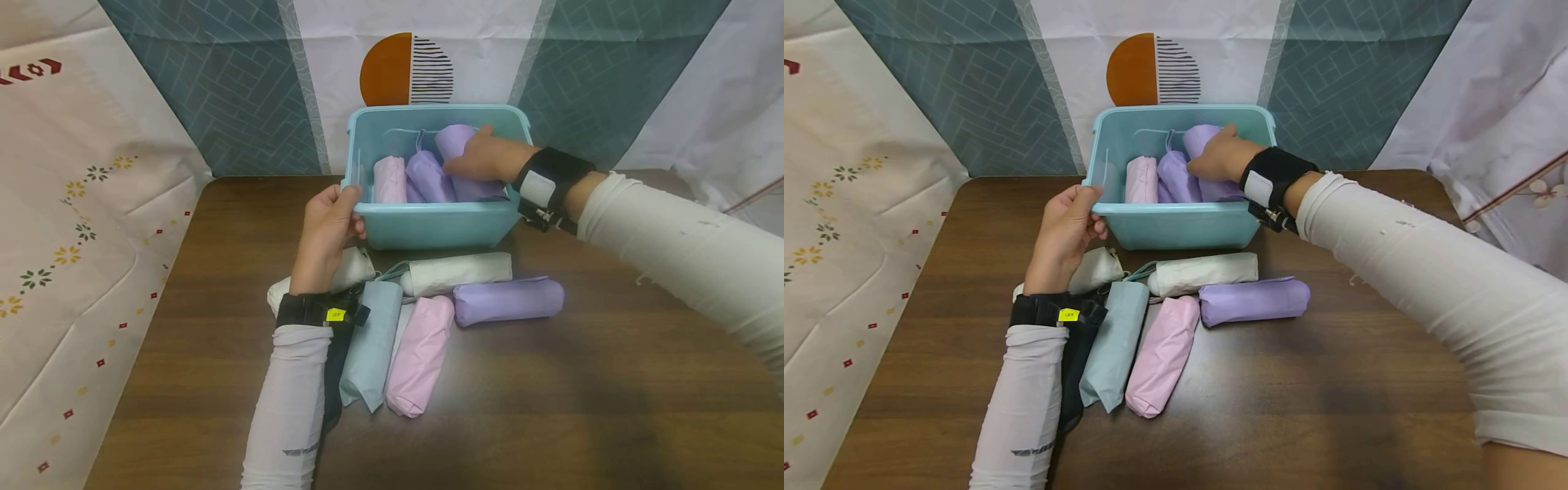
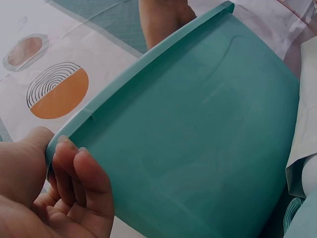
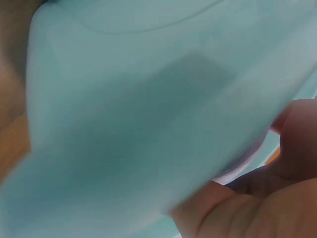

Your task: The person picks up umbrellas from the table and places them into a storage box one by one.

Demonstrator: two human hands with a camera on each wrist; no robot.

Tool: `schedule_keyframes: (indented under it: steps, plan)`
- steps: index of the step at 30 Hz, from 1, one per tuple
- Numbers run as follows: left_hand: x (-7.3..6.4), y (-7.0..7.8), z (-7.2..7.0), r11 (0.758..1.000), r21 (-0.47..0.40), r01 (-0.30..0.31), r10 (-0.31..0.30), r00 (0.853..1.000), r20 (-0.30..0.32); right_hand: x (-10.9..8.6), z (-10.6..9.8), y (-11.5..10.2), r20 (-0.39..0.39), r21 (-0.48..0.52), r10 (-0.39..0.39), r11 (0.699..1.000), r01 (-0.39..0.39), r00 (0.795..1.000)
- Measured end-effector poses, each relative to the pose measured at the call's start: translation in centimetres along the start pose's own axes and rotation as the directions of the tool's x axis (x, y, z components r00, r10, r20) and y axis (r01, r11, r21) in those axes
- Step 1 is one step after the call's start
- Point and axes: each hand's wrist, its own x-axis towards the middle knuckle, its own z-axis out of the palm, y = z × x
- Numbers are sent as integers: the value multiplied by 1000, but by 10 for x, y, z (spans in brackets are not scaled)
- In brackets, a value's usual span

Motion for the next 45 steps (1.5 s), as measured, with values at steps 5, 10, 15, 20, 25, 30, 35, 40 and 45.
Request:
schedule_keyframes:
  steps: [5,10,15,20,25,30,35,40,45]
  plan:
    - [0,-1,0,1000,-1,-7,7,1000,0,0,-2,-2,7,-81,-46,996,46,999]
    - [0,-1,-1,1000,-8,-13,13,1000,-3,-2,0,-5,-23,-90,-62,994,60,998]
    - [-1,-1,-1,1000,-5,-10,10,1000,-2,0,3,-2,-28,-120,-43,992,39,999]
    - [0,0,-1,1000,4,-15,15,1000,-5,4,4,-3,-4,-150,-33,988,32,999]
    - [1,0,-1,1000,-2,-17,17,1000,-2,4,5,-3,-5,-136,-24,990,23,1000]
    - [1,1,0,1000,-4,-18,18,1000,0,2,7,-2,-20,-81,-27,996,25,999]
    - [1,1,-1,1000,-13,-14,14,1000,3,1,7,-1,-15,-29,-44,999,43,999]
    - [1,0,0,1000,-16,-13,13,1000,4,3,10,4,-23,41,-36,998,37,999]
    - [1,-2,1,1000,-16,-11,11,1000,0,2,11,9,-37,68,-64,995,67,997]
